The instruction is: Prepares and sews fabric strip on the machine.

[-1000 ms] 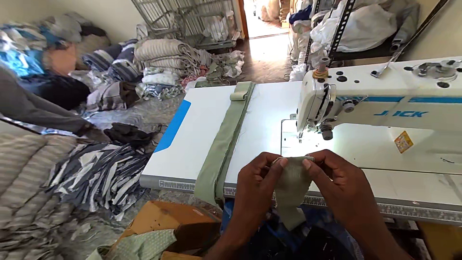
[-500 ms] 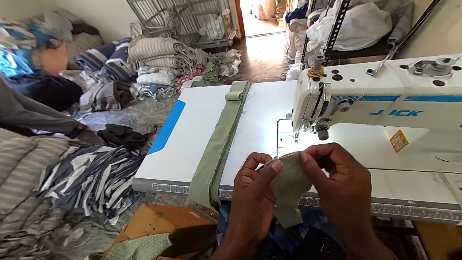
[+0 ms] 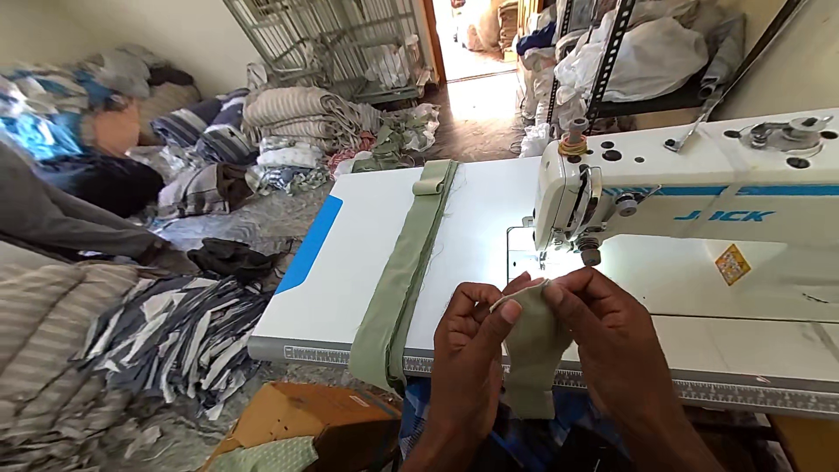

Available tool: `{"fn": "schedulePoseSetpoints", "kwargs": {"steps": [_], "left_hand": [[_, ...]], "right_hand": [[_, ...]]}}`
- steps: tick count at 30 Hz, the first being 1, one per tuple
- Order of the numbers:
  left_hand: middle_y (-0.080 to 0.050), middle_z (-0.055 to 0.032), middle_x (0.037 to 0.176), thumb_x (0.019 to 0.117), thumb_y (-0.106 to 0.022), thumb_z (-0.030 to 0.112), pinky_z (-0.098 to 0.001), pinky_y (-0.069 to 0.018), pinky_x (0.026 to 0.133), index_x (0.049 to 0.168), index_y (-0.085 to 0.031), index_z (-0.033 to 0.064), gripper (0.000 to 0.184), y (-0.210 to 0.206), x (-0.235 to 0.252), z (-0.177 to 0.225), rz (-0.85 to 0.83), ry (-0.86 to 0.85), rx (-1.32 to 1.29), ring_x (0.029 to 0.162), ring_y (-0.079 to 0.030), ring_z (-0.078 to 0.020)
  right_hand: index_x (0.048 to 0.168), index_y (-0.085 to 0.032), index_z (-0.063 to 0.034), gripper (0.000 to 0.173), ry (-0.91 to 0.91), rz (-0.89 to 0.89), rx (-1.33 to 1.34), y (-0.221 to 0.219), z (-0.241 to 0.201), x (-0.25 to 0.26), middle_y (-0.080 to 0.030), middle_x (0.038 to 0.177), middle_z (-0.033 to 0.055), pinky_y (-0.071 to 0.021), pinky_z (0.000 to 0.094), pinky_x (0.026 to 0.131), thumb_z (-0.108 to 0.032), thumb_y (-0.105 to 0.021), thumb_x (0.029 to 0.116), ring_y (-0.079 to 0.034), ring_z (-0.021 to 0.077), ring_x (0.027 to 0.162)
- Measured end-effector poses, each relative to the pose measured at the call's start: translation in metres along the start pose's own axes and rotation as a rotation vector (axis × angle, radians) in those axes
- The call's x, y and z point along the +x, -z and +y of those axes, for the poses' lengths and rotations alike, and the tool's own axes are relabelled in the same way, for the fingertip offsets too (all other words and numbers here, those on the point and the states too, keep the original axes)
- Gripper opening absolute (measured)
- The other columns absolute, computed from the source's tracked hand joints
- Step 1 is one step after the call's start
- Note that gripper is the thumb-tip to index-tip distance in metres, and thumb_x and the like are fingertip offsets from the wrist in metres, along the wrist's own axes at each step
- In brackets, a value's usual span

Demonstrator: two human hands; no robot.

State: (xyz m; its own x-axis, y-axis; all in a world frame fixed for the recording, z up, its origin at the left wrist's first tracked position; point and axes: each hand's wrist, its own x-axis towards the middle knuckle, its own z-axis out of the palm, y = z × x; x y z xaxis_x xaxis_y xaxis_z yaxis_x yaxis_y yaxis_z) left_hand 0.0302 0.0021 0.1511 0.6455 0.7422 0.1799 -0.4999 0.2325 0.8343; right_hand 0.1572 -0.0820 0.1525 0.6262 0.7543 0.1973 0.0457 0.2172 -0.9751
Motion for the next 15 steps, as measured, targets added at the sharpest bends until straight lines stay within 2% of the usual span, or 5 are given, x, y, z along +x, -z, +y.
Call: {"fn": "schedulePoseSetpoints", "kwargs": {"steps": [5, 9, 11, 13, 15], "left_hand": [[-0.068, -0.0064, 0.097, 0.0991, -0.066, 0.013, -0.0296, -0.0608, 0.076, 0.109, -0.069, 0.0095, 0.011, -0.013, 0.010, -0.004, 0.206, -0.054, 0.040, 0.085, -0.069, -0.0118], [-0.071, -0.0034, 0.098, 0.0948, -0.071, 0.007, -0.0263, -0.0613, 0.074, 0.108, -0.073, 0.0061, 0.013, -0.019, 0.013, -0.008, 0.338, -0.529, 0.658, 0.085, -0.069, -0.0125], [-0.072, -0.0011, 0.102, 0.0961, -0.069, 0.007, -0.0246, -0.0604, 0.076, 0.113, -0.075, 0.0059, 0.018, -0.018, 0.011, -0.004, 0.319, -0.618, 0.843, 0.088, -0.069, -0.0107], [-0.073, -0.0019, 0.105, 0.0993, -0.065, 0.008, -0.0246, -0.0636, 0.073, 0.119, -0.074, 0.0051, 0.022, -0.015, 0.003, 0.002, 0.263, -0.563, 0.895, 0.085, -0.072, -0.0102], [-0.071, -0.0037, 0.103, 0.0991, -0.066, 0.008, -0.0267, -0.0655, 0.062, 0.122, -0.072, 0.0069, 0.024, -0.007, -0.005, 0.010, 0.207, -0.454, 0.866, 0.075, -0.072, -0.0123]], "right_hand": [[0.113, -0.058, -0.0140, 0.014, 0.303, 0.238, -0.188, -0.024, 0.007, -0.010, -0.066, 0.100, -0.0063, -0.0569, 0.0172, 0.074, -0.026, -0.051, 0.1090, -0.066, 0.0012, 0.088], [0.115, -0.054, -0.0142, 0.012, 0.515, 0.239, -0.235, -0.038, 0.008, -0.015, -0.069, 0.108, -0.0069, -0.0599, 0.0186, 0.085, -0.024, -0.052, 0.1093, -0.069, 0.0006, 0.099], [0.114, -0.054, -0.0111, 0.012, 0.560, 0.218, -0.287, -0.040, 0.006, -0.015, -0.072, 0.113, -0.0020, -0.0611, 0.0213, 0.088, -0.022, -0.053, 0.1086, -0.071, 0.0049, 0.106], [0.113, -0.055, -0.0095, 0.013, 0.512, 0.164, -0.327, -0.035, 0.002, -0.017, -0.072, 0.108, -0.0017, -0.0606, 0.0199, 0.083, -0.021, -0.053, 0.1085, -0.070, 0.0034, 0.099], [0.112, -0.058, -0.0145, 0.013, 0.359, 0.072, -0.307, -0.025, -0.007, -0.019, -0.070, 0.094, -0.0077, -0.0576, 0.0156, 0.066, -0.026, -0.052, 0.1084, -0.068, -0.0007, 0.080]]}}
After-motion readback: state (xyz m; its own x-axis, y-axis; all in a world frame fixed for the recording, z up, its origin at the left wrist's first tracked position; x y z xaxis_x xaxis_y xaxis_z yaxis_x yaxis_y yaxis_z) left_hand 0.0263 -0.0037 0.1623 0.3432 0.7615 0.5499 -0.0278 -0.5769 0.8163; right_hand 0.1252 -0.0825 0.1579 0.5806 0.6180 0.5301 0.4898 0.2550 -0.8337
